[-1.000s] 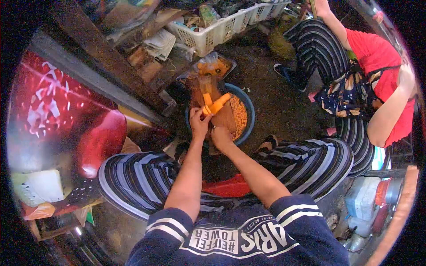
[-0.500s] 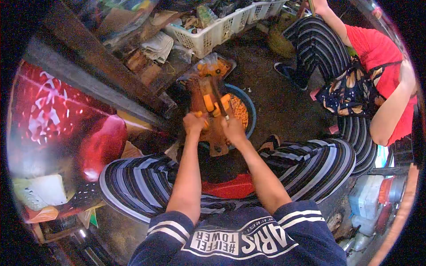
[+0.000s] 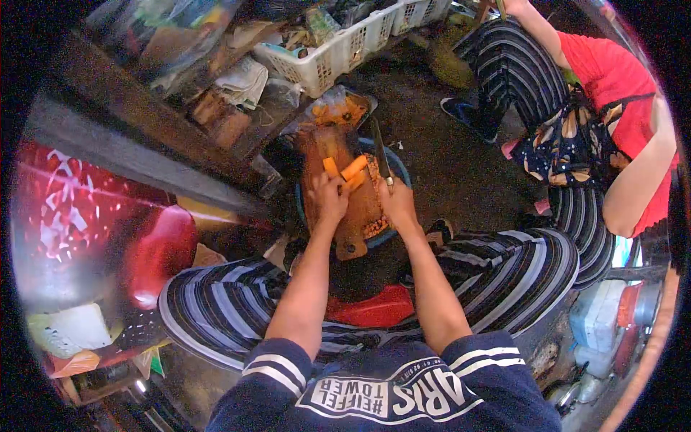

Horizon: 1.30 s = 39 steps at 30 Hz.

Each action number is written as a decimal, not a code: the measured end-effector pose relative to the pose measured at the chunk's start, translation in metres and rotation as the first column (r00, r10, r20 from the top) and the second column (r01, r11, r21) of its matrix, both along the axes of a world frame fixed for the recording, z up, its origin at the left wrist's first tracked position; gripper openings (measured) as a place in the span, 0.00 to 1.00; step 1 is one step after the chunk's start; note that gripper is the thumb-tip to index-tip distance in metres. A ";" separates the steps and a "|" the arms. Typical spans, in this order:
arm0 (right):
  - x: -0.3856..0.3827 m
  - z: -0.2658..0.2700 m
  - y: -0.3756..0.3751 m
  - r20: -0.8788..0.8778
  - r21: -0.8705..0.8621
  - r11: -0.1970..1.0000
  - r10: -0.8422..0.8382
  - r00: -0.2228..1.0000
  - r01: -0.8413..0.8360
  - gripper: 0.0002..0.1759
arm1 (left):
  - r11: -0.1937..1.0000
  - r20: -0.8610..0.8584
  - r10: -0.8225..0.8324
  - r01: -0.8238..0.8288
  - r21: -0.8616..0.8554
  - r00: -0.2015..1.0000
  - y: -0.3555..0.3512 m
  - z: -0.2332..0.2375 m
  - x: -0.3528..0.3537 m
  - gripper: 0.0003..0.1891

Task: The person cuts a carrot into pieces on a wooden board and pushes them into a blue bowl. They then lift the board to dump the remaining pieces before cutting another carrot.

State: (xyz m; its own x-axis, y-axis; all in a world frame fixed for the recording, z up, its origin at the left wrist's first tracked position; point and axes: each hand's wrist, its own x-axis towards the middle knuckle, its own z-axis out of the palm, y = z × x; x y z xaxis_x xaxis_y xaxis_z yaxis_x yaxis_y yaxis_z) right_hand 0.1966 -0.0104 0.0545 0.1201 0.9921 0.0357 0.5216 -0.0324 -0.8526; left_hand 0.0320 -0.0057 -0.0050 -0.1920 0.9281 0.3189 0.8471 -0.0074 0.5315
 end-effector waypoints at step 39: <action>-0.002 -0.017 0.004 0.099 -0.107 0.994 0.036 0.994 -0.025 0.18 | 0.985 0.089 0.050 -0.035 -0.168 0.995 0.064 -0.021 -0.042 0.24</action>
